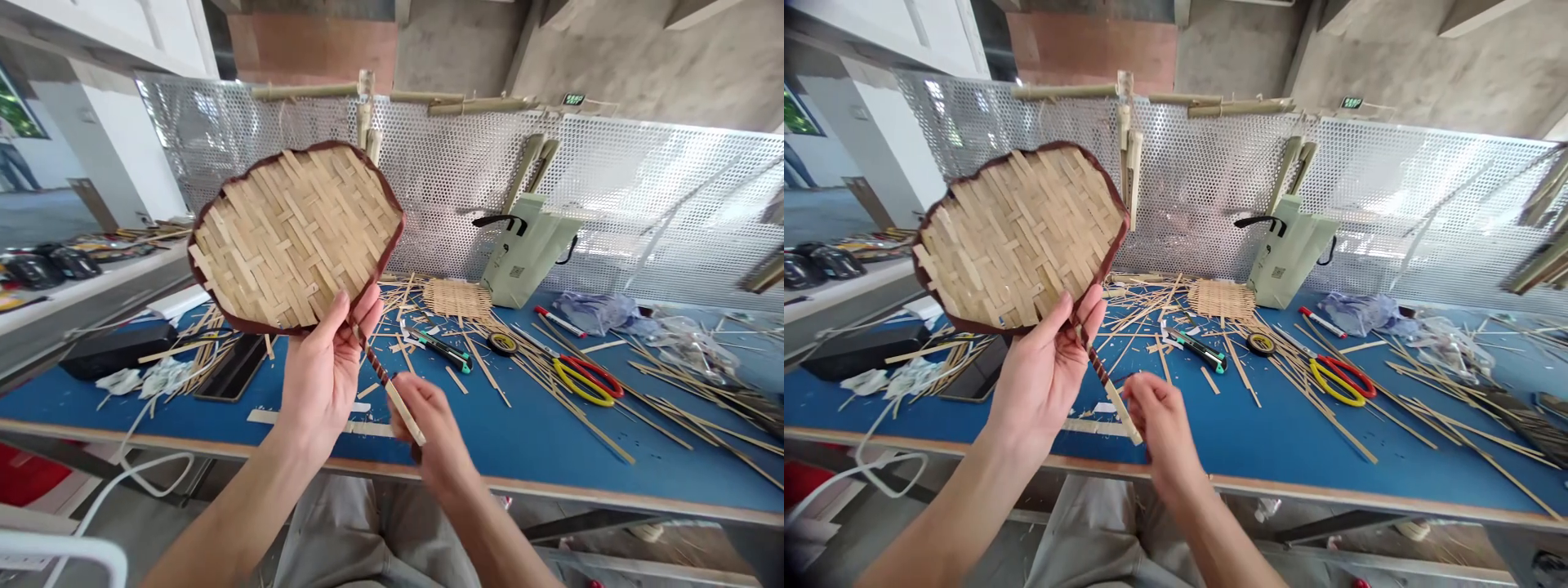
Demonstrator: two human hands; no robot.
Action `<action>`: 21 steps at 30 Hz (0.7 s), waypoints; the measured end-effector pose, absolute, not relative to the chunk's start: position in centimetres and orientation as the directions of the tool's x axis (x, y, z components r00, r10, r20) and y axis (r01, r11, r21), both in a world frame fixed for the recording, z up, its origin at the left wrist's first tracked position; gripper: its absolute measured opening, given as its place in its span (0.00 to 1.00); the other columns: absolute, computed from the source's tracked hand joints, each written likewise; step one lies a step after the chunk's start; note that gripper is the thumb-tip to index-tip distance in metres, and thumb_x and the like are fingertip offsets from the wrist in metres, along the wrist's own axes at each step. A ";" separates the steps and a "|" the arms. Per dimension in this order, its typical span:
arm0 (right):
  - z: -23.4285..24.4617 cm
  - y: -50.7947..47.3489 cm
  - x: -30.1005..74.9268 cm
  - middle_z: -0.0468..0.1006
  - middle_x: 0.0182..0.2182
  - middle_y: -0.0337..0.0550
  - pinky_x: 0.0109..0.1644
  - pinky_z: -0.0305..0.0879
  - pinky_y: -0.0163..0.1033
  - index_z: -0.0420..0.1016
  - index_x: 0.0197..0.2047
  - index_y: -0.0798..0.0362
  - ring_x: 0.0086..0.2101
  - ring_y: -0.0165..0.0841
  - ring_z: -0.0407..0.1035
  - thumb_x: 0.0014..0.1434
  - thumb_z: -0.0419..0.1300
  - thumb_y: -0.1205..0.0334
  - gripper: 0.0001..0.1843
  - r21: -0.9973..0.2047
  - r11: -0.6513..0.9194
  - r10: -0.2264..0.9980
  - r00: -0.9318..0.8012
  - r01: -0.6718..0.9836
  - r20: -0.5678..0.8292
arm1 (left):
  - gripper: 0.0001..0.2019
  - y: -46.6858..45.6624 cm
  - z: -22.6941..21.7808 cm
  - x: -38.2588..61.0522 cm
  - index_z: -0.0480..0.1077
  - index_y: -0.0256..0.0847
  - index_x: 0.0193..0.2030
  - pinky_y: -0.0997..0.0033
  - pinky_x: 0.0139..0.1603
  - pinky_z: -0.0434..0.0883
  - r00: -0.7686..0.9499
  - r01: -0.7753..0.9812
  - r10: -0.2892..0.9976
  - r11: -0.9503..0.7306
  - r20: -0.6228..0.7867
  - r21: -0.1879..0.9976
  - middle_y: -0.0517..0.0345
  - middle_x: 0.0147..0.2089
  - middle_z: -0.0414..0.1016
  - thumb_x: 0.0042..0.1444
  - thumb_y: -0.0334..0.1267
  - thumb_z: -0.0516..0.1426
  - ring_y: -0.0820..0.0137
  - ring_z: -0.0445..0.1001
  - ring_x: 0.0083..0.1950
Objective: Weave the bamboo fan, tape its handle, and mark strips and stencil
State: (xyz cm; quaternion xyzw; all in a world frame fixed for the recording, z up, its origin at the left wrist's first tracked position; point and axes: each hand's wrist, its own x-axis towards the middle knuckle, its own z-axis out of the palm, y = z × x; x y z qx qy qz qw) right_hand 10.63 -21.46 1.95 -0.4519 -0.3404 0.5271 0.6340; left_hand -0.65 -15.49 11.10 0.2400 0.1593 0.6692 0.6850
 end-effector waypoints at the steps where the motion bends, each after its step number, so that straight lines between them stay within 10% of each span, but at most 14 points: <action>1: 3.0 -21.4 11.5 0.49 0.21 0.27 0.24 0.35 0.35 0.71 0.28 0.50 0.22 0.25 0.37 0.56 0.75 0.36 0.28 -0.930 0.068 0.966 0.256 -0.362 -0.029 | 0.12 -15.3 10.7 -0.6 0.78 0.37 0.54 0.66 0.61 0.83 0.036 -0.837 0.992 -0.035 0.119 0.545 0.51 0.50 0.90 0.66 0.26 0.65 0.63 0.89 0.51; 8: 4.5 -27.3 9.3 0.66 0.22 0.37 0.29 0.51 0.38 0.76 0.31 0.51 0.25 0.30 0.54 0.73 0.61 0.44 0.23 -0.940 0.279 0.931 0.185 0.195 0.315 | 0.17 -13.5 9.5 -0.4 0.77 0.39 0.58 0.63 0.63 0.82 -0.156 -0.821 0.972 -0.228 0.178 0.524 0.51 0.50 0.89 0.64 0.26 0.68 0.63 0.89 0.51; 15: -0.3 -23.7 8.5 0.55 0.21 0.30 0.23 0.40 0.36 0.72 0.29 0.50 0.21 0.26 0.43 0.60 0.69 0.31 0.30 -0.952 -0.028 0.984 0.158 -0.305 -0.080 | 0.13 -15.1 10.6 -1.1 0.79 0.38 0.54 0.69 0.60 0.83 -0.043 -0.816 0.992 -0.102 0.116 0.569 0.52 0.50 0.89 0.64 0.24 0.65 0.66 0.90 0.48; 21: 4.4 -24.0 12.3 0.61 0.20 0.31 0.24 0.45 0.35 0.72 0.28 0.51 0.22 0.26 0.50 0.66 0.67 0.38 0.26 -0.981 0.150 0.946 0.307 -0.121 0.107 | 0.25 -13.9 8.3 -0.8 0.75 0.44 0.61 0.64 0.54 0.86 -0.133 -0.762 0.968 -0.236 0.211 0.603 0.55 0.49 0.90 0.58 0.28 0.72 0.62 0.90 0.44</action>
